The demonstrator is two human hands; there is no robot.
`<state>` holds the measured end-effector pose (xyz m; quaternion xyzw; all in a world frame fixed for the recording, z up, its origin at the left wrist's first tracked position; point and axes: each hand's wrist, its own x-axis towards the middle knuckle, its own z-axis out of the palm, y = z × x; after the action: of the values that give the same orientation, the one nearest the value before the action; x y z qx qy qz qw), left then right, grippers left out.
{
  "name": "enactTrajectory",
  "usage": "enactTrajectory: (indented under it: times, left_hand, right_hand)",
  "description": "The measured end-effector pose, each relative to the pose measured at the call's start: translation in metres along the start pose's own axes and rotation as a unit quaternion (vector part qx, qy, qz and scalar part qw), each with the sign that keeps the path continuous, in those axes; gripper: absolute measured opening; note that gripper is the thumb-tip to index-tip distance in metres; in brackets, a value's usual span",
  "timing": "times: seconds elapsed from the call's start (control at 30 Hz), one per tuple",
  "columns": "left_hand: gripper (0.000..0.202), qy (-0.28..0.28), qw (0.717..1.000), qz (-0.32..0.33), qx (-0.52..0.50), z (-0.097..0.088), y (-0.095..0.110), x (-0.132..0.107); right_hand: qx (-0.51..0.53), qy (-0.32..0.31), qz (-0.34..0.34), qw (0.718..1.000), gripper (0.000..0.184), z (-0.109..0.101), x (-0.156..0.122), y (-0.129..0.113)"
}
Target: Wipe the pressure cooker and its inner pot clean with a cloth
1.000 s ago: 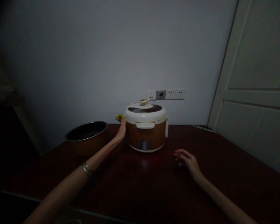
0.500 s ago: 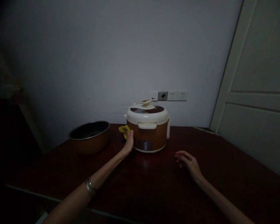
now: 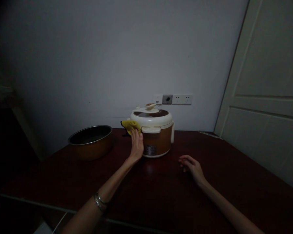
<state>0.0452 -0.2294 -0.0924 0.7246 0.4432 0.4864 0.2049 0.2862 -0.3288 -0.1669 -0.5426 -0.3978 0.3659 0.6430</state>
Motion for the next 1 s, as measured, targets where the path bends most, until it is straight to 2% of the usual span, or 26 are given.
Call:
enactTrajectory:
  times: [0.1,0.23,0.4,0.47,0.57,0.67,0.73,0.8,0.9,0.97,1.0]
  left_hand:
    - [0.075,-0.034,0.999,-0.034,-0.007,0.01,0.005,-0.02]
    - [0.075,-0.103,0.994,-0.016,-0.017,0.026,0.014,-0.056]
    - [0.072,-0.205,0.978,0.012,-0.023,0.046,0.025,-0.082]
    - [0.069,-0.213,0.976,0.023,-0.034,0.049,0.027,-0.083]
    - [0.066,-0.188,0.981,0.012,-0.055,0.048,0.028,-0.077]
    - [0.067,-0.167,0.984,-0.009,-0.06,0.043,0.027,-0.07]
    - [0.065,-0.145,0.988,-0.008,-0.057,0.039,0.028,-0.066]
    - [0.059,-0.121,0.992,0.004,-0.033,0.03,0.032,-0.063]
    - [0.046,-0.098,0.993,0.016,0.07,0.004,0.049,-0.059]
    - [0.04,-0.073,0.988,0.005,0.134,-0.023,0.065,-0.053]
    - [0.039,-0.051,0.989,0.007,0.142,-0.038,0.072,-0.049]
  right_hand:
    - [-0.006,-0.01,-0.005,1.0,0.029,0.001,-0.002,0.001]
    - [-0.027,-0.039,-0.016,0.999,0.028,0.006,-0.006,0.0]
    - [0.048,-0.147,-0.014,0.988,0.049,0.035,-0.02,-0.019]
    - [0.067,-0.167,-0.007,0.984,0.054,0.049,-0.023,-0.025]
    - [0.029,-0.108,-0.036,0.993,0.054,0.063,-0.013,-0.024]
    - [-0.038,-0.027,-0.103,0.994,0.049,0.066,0.01,-0.017]
    - [-0.093,-0.016,-0.139,0.986,0.041,0.065,0.024,-0.014]
    - [-0.132,-0.033,-0.154,0.979,0.03,0.065,0.031,-0.017]
    - [-0.156,-0.063,-0.167,0.971,0.02,0.064,0.026,-0.036]
    - [-0.207,-0.037,-0.232,0.95,0.014,0.06,0.013,-0.053]
    - [-0.246,-0.019,-0.283,0.927,0.011,0.057,0.005,-0.061]
